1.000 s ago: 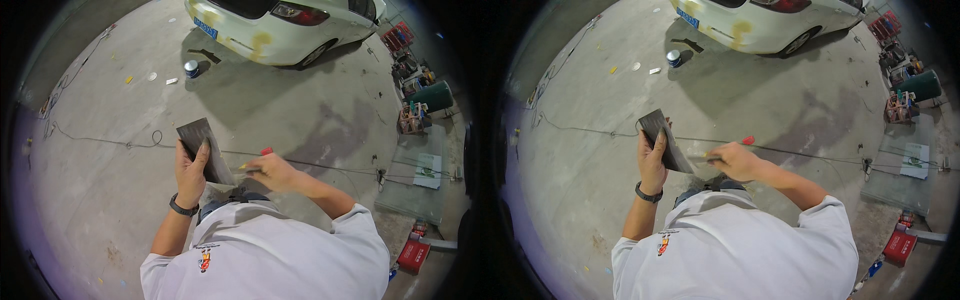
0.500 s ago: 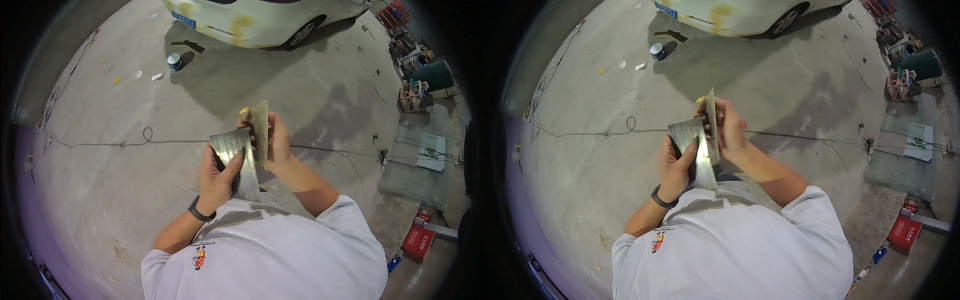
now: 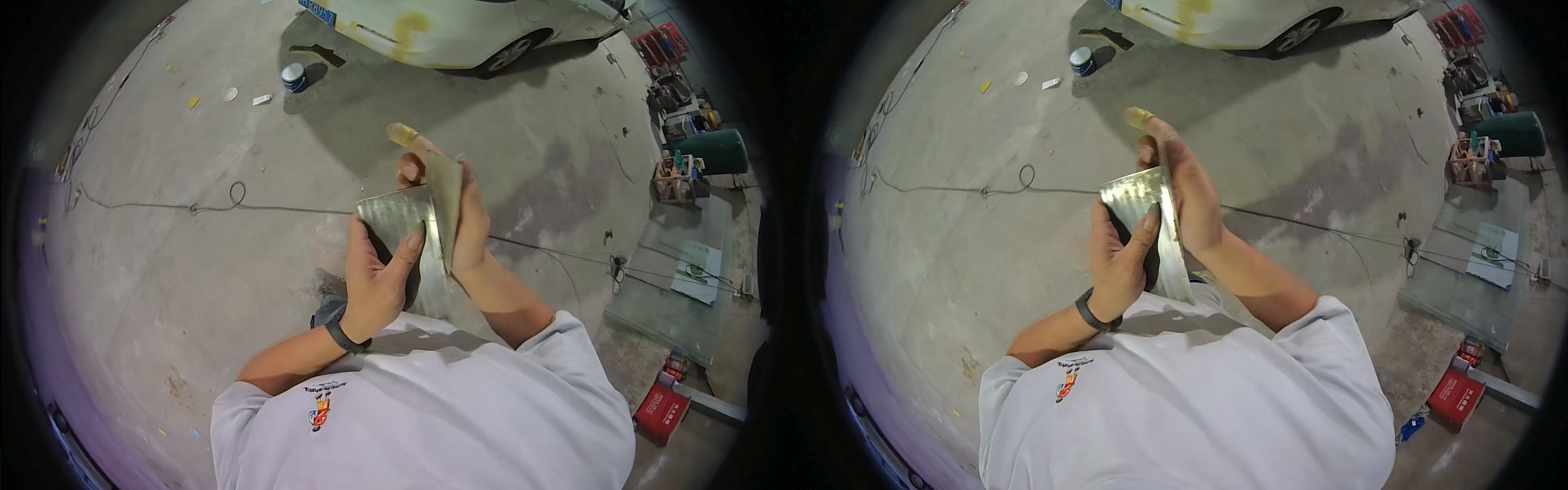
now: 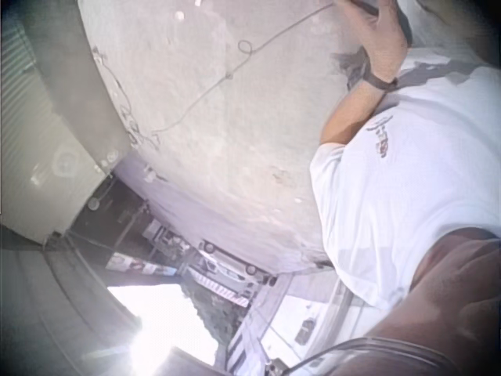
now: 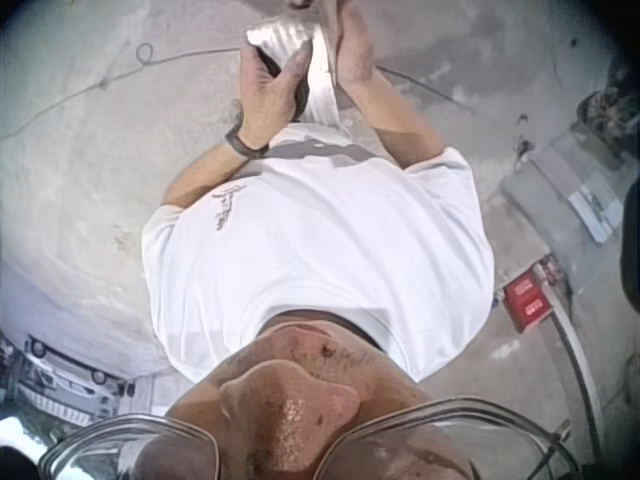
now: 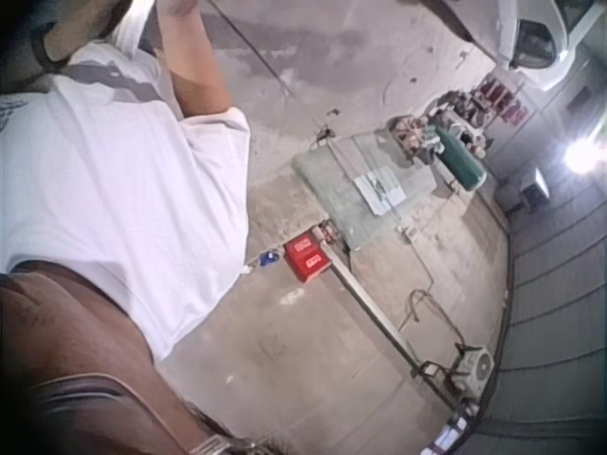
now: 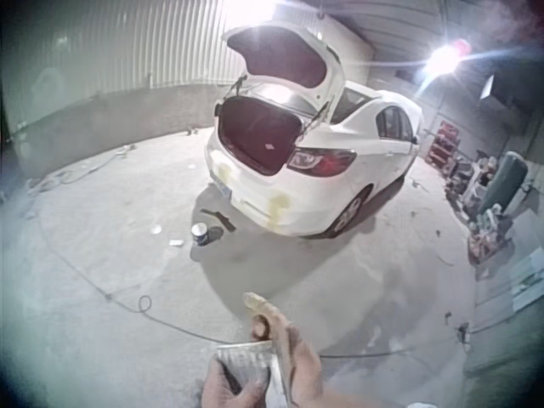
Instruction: The person applies yellow body filler to the rear bumper of a white car using a metal spreader, then smooths and levels the material across the surface. The person repeatedly scoops filler from the spreader and spreads it over the bumper area.
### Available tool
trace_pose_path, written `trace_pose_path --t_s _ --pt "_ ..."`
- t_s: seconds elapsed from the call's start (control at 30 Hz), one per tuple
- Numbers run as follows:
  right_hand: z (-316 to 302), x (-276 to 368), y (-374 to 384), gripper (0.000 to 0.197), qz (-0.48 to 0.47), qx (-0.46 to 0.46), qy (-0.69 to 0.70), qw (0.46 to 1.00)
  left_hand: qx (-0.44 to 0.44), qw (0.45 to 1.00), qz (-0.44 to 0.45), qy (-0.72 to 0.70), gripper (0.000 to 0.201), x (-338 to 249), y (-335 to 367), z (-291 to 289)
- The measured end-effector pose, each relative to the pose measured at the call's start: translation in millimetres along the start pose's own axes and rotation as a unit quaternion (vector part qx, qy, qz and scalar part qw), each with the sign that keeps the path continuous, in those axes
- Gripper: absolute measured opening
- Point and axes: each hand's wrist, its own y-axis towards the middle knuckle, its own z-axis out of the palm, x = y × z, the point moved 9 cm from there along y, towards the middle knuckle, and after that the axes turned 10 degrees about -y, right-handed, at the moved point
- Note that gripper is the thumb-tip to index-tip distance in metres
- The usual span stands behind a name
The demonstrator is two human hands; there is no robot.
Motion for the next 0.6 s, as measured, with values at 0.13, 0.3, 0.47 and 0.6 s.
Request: trace_pose_path --t_s 0.13,0.3,0.47,0.6 --pt "21 -22 0 0.088 0.123 0.041 -0.061 0.99 -0.023 0.99 0.027 -0.134 0.033 -17 2 -13" --pt "28 13 21 0.069 -0.014 0.07 -0.128 0.989 0.006 0.999 0.033 -0.018 0.042 -16 -7 -8" --pt "20 -26 -11 0.084 0.039 0.143 -0.285 0.947 -0.016 0.991 0.126 -0.037 0.035 -49 5 -54" --pt "35 -9 -14 0.085 -0.178 0.201 -0.381 0.885 0.035 0.995 0.039 -0.086 0.037 -24 -4 -48"
